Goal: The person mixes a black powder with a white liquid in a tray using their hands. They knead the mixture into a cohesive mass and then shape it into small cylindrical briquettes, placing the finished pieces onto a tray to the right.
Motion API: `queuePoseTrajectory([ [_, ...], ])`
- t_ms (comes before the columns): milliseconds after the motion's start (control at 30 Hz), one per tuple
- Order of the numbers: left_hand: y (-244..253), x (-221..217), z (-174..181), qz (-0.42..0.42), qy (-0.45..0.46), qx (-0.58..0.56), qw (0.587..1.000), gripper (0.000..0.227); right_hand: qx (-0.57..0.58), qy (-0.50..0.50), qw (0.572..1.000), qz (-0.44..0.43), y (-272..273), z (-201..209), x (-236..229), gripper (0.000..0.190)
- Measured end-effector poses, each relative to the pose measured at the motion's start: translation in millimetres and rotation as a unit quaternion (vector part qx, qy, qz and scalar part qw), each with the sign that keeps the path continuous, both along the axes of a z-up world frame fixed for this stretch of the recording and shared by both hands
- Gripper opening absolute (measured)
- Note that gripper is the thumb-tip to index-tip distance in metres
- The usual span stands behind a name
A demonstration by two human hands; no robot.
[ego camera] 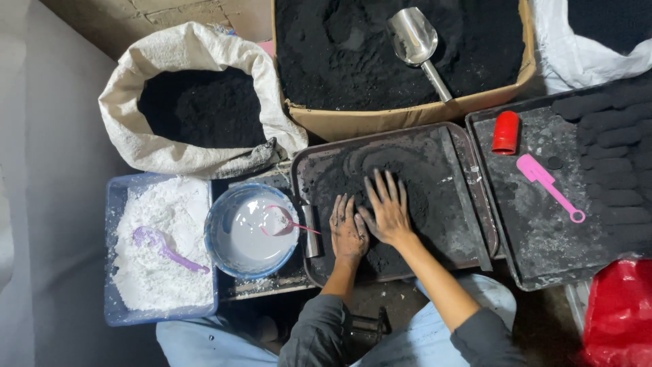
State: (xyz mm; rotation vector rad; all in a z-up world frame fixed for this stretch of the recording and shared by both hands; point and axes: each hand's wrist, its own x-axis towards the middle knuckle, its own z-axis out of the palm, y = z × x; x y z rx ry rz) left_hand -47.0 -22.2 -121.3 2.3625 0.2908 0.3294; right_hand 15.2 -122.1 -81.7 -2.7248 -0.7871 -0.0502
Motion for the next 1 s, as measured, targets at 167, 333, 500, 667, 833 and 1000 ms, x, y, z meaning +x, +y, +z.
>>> queuePoseTrajectory([
  [167,-2,-1,7,0.003,-0.005,0.012,1.000,0.042,-0.022,0.040,0.999,-0.024,12,7,21,0.062],
  [333,-2,-1,9,0.007,-0.013,0.013,1.000,0.041,-0.010,0.075,0.997,-0.011,4,-7,19,0.048],
  [500,0,0,12,0.004,0.006,-0.008,1.000,0.042,-0.071,0.001,0.997,0.007,-10,1,-18,0.052],
  [667,-3,0,10,0.019,0.036,0.005,0.999,0.041,-0.061,0.065,0.995,0.048,-20,-13,-6,0.059],
  [833,-3,2,11,0.023,0.028,-0.010,0.999,0.043,0.130,0.029,0.985,0.111,-27,-49,27,0.048],
  [1000,-5,0,12,0.019,0.042,-0.001,0.999,0.042,0.235,-0.097,0.961,0.110,-20,-129,51,0.017],
])
